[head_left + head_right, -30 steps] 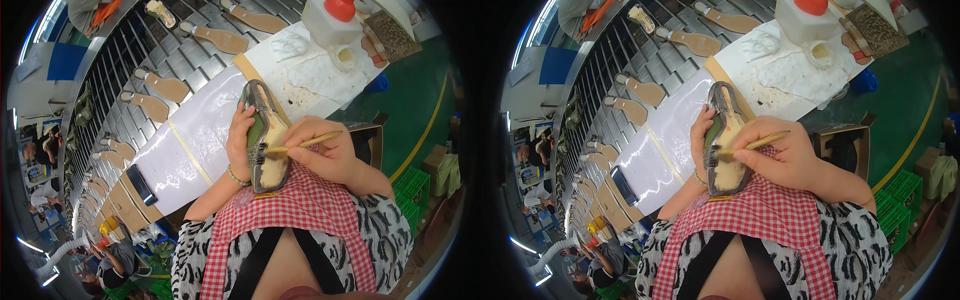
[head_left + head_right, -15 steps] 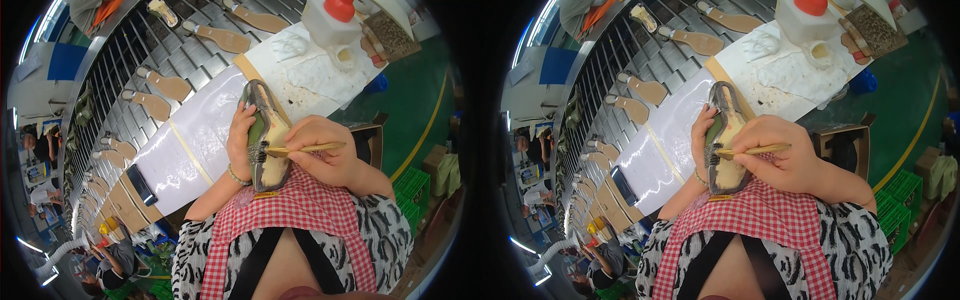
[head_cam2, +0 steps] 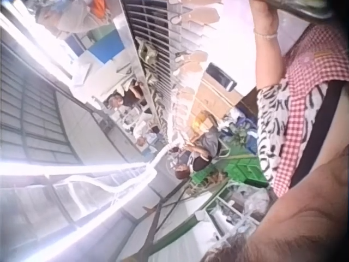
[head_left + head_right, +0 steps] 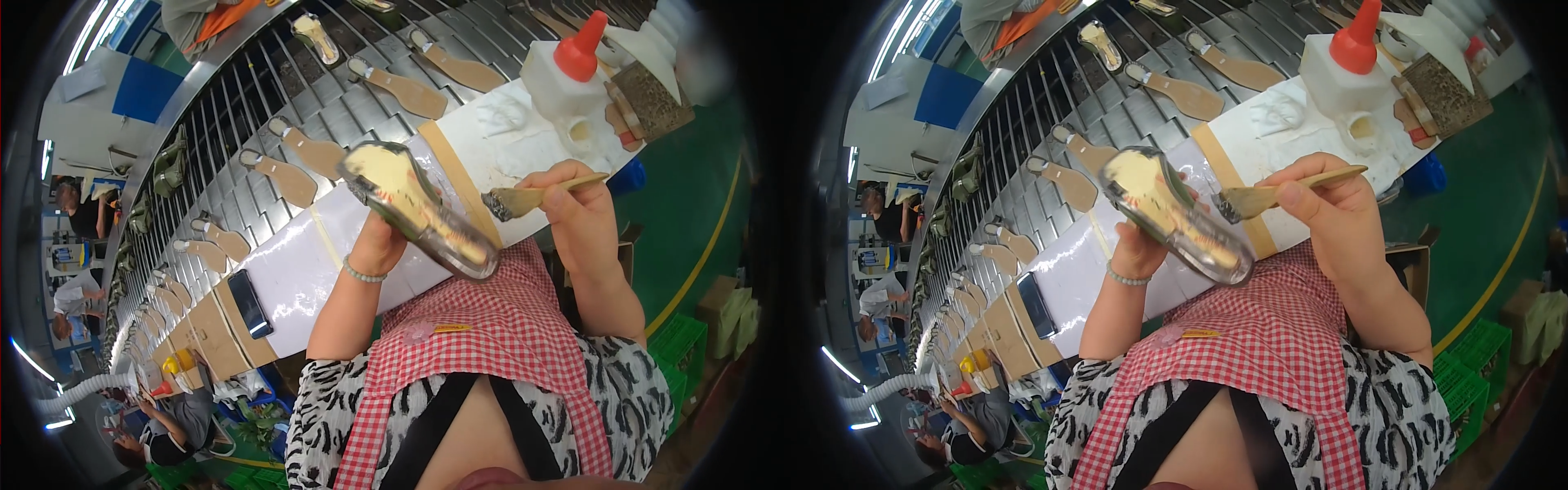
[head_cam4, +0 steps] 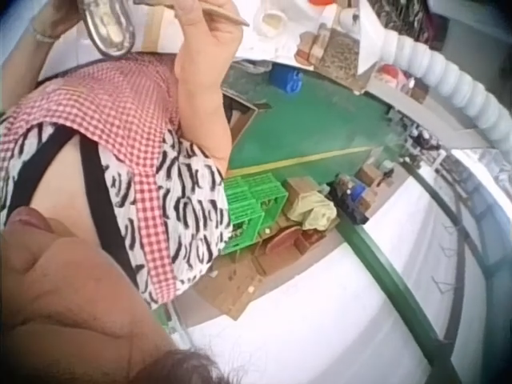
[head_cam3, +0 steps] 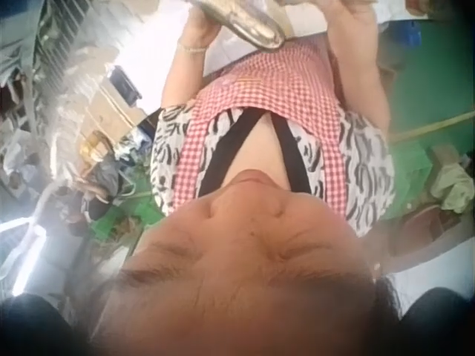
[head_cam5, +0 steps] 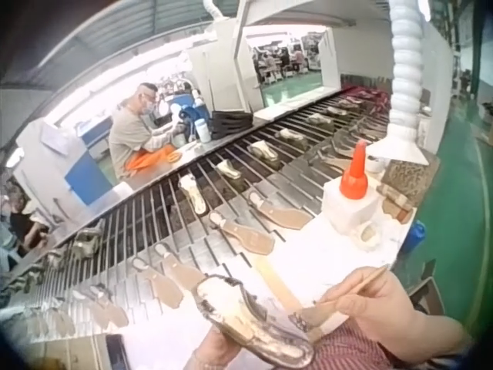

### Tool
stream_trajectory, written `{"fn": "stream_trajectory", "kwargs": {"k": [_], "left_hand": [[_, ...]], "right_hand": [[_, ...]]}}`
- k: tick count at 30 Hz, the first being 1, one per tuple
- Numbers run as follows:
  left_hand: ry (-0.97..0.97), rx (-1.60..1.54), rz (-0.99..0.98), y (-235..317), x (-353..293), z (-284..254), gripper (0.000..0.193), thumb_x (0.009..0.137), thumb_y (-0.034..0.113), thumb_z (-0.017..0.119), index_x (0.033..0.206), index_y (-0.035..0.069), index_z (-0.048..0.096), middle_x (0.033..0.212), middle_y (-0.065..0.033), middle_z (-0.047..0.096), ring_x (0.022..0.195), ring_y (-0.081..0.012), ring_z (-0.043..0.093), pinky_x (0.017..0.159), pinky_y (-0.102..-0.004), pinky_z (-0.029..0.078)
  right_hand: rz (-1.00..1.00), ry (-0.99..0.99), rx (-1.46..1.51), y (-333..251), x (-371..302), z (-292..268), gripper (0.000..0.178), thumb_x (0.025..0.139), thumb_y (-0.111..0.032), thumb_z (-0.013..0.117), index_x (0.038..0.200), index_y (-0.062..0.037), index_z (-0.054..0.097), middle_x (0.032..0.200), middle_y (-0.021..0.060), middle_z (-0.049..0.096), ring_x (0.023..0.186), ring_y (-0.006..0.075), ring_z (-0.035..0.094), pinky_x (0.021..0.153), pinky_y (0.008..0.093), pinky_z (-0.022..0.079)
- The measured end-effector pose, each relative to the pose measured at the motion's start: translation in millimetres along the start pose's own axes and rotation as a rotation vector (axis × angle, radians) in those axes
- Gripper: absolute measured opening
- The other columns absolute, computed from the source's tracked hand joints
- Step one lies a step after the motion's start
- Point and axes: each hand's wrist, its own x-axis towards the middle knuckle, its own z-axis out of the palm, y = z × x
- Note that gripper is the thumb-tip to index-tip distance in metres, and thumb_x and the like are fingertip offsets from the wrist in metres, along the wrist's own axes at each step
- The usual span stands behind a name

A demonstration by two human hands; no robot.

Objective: Apply adhesive to the edges of shoe components using a brush and liquid glue.

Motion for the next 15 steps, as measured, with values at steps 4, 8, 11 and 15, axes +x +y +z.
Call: {"fn": "stream_trajectory", "kwargs": {"k": [4,8,11,15], "left_hand": [[-0.137,0.272,-0.209,9,0,2,0.095,0.063,0.059,0.081,0.131,0.002,0.046,0.120,-0.0141,0.057,0.113,-0.0279,0.057,0.095,-0.0416,0.047],[-0.269,0.431,-0.230,11,1,18,0.090,0.061,0.046,0.085,0.128,-0.001,0.048,0.117,-0.0124,0.058,0.104,-0.0216,0.058,0.088,-0.0347,0.048],[-0.280,0.452,-0.284,21,4,31,0.089,0.061,0.040,0.085,0.130,-0.002,0.046,0.117,-0.0091,0.056,0.108,-0.0170,0.051,0.095,-0.0322,0.042],[-0.300,0.512,-0.305,20,6,29,0.087,0.062,0.039,0.084,0.129,-0.002,0.047,0.113,-0.0080,0.058,0.104,-0.0165,0.052,0.093,-0.0310,0.043]], "right_hand": [[0.157,0.089,0.173,2,9,3,0.013,0.088,-0.006,0.066,0.098,0.0005,0.061,0.095,0.0096,0.067,0.087,0.0131,0.062,0.084,0.0274,0.048],[0.138,-0.006,0.052,10,9,11,0.012,0.087,-0.006,0.066,0.097,-0.0007,0.062,0.098,0.0083,0.067,0.088,0.0109,0.061,0.081,0.0262,0.048],[-0.020,-0.076,-0.166,13,5,21,0.011,0.086,-0.004,0.066,0.096,-0.0003,0.064,0.097,0.0083,0.067,0.089,0.0123,0.061,0.081,0.0266,0.048],[-0.343,-0.181,-0.543,8,4,24,0.013,0.080,0.001,0.068,0.093,-0.0007,0.066,0.092,0.0119,0.067,0.088,0.0216,0.063,0.080,0.0306,0.049]]}}
